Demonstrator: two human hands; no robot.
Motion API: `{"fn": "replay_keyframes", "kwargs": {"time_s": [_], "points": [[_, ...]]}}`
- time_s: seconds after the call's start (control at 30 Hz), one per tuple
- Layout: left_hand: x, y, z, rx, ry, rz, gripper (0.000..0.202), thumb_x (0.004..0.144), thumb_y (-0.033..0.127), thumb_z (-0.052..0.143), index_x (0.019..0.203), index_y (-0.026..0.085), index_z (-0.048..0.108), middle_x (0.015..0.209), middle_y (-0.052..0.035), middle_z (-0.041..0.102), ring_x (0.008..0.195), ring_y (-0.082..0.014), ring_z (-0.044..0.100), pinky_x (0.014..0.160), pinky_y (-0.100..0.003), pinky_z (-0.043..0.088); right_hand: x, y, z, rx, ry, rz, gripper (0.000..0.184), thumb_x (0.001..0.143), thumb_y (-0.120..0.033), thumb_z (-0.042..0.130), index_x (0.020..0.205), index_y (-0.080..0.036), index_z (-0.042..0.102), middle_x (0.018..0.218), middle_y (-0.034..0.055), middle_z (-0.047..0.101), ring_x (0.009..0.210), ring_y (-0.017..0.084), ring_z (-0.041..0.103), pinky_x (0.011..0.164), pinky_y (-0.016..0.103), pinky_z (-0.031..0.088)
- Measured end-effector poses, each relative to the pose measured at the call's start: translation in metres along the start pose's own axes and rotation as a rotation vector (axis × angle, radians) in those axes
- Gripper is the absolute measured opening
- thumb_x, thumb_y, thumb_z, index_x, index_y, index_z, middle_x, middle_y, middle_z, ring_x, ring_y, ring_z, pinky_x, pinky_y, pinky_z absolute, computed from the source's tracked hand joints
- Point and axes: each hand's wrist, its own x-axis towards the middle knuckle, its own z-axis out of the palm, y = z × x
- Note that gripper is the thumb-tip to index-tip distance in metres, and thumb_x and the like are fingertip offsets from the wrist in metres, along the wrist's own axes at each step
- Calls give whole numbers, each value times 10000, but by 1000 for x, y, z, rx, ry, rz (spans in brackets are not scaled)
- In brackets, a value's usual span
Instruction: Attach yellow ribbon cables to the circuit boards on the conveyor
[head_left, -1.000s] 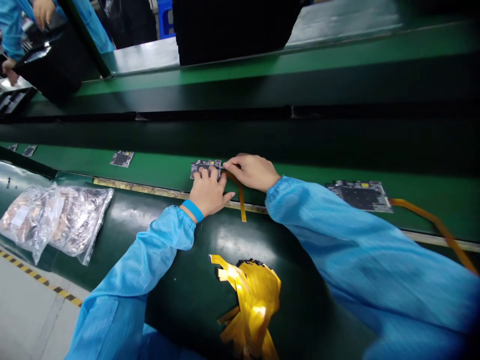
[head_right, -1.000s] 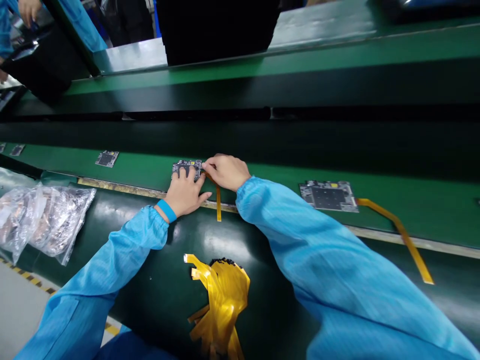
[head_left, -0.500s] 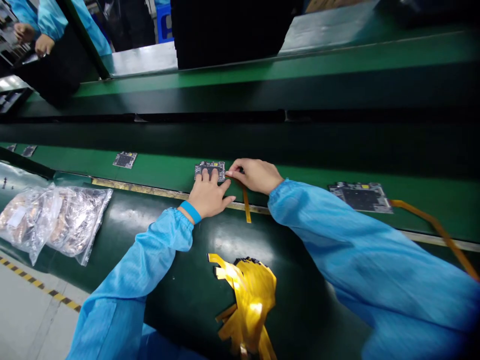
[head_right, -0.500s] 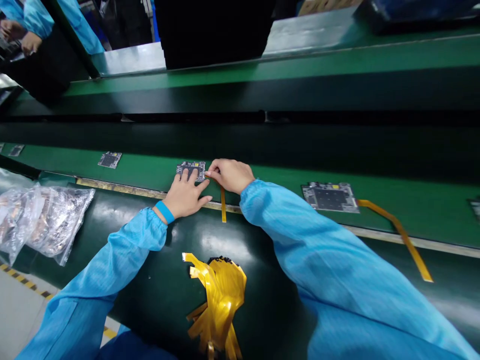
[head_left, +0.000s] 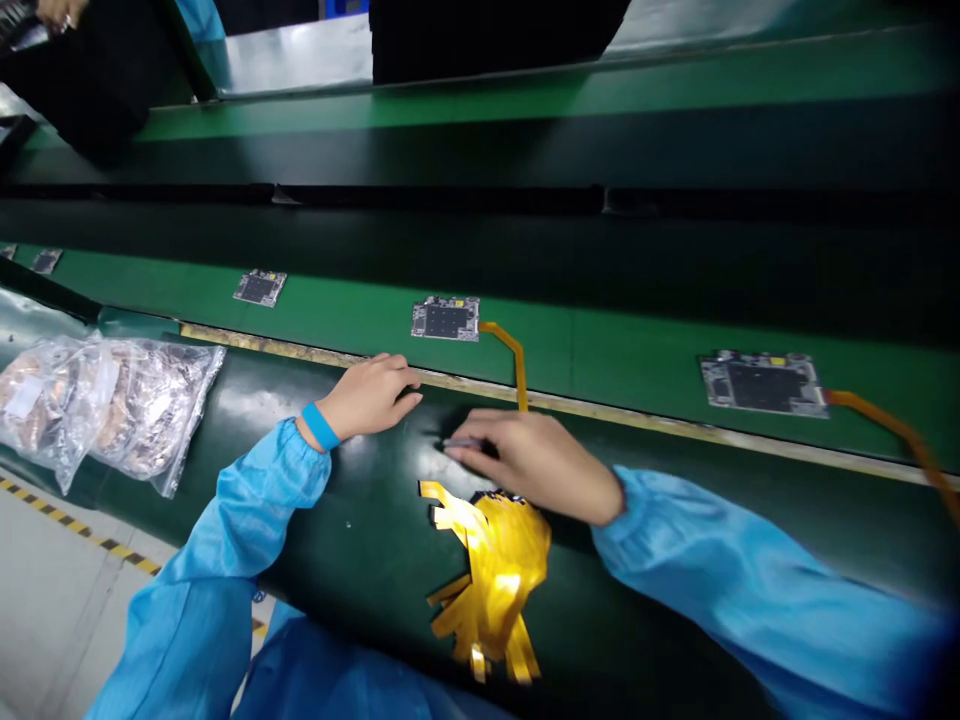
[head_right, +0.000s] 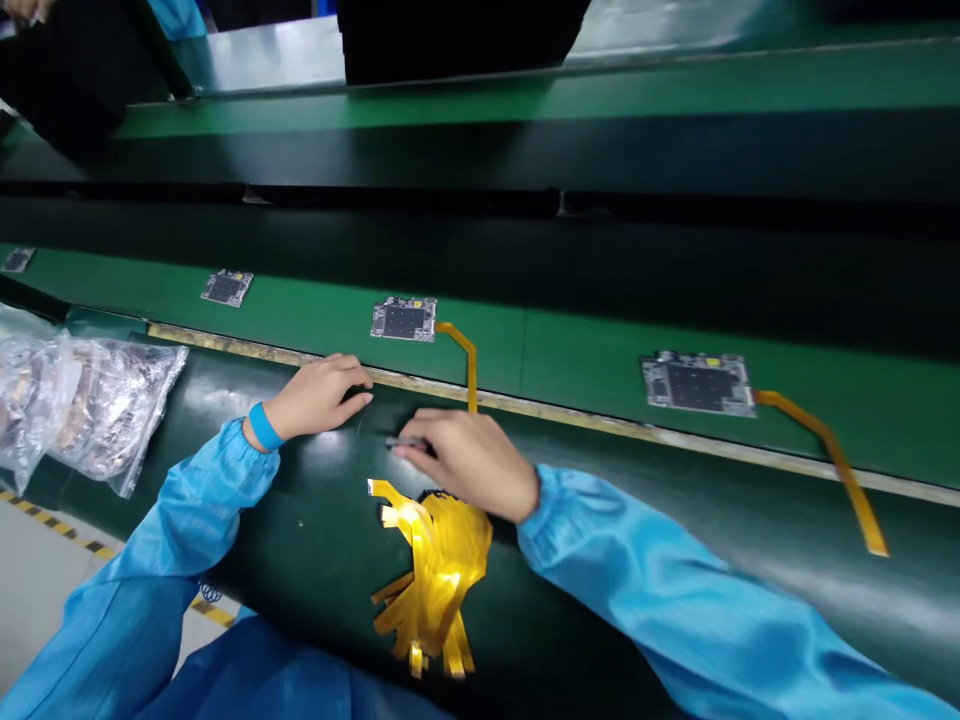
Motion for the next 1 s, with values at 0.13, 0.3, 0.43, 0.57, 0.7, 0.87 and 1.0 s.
{"fn": "replay_keyframes", "kwargs": {"time_s": [0.13, 0.3, 0.43, 0.57, 0.7, 0.87, 1.0], "points": [[-8, -3, 0, -9, -14, 5, 215, 1047, 277, 568, 1146, 166, 723, 1147, -101, 729, 1112, -280, 699, 988, -417, 568, -17, -34, 20, -194, -108, 63, 181, 960, -400, 734, 939, -225, 776, 926, 40, 785, 742, 223, 731, 566, 319, 306], [-16, -6, 1, -37, 7, 13, 218, 1040, 282, 563, 1144, 173, 720, 1164, -107, 735, 1129, -286, 699, 987, -419, 569, -20, -45, 26, -225, -203, 145, 112, 950, -315, 742, 889, -222, 760, 916, 33, 784, 747, 228, 727, 552, 329, 236], [-22, -6, 1, -116, -16, 26, 213, 1026, 270, 569, 1142, 179, 722, 1161, -100, 739, 1114, -273, 708, 963, -395, 569, -21, -42, 21, -49, -244, 163, 162, 997, -299, 665, 868, -244, 745, 896, 13, 782, 793, 226, 731, 592, 314, 319], [-29, -3, 1, -231, -43, 37, 198, 1014, 281, 593, 1128, 191, 728, 1121, -79, 743, 1031, -237, 717, 900, -346, 555, -24, -37, 14, 63, -235, 148, 282, 1052, -341, 560, 874, -265, 766, 911, 23, 792, 838, 232, 740, 625, 308, 381], [-33, 0, 2, -359, -93, 93, 174, 994, 284, 635, 1107, 198, 737, 1069, -59, 740, 915, -184, 710, 819, -289, 532, -22, -33, 7, 155, -150, 137, 311, 1042, -383, 548, 873, -269, 783, 902, 40, 808, 823, 227, 750, 650, 298, 452], [-29, -8, -2, -468, -95, 108, 174, 962, 262, 675, 1089, 167, 750, 1023, -63, 758, 843, -157, 697, 766, -263, 527, -8, -24, 1, 331, -50, 95, 321, 1014, -452, 563, 913, -271, 808, 957, 40, 833, 874, 245, 771, 739, 316, 548], [-21, -41, -15, -357, 107, -111, 157, 959, 206, 609, 990, 173, 759, 963, -49, 760, 811, -161, 690, 789, -280, 541, 14, -13, -2, 449, 69, 77, 381, 970, -557, 616, 1028, -241, 822, 1036, 74, 838, 908, 289, 775, 780, 361, 588]]}}
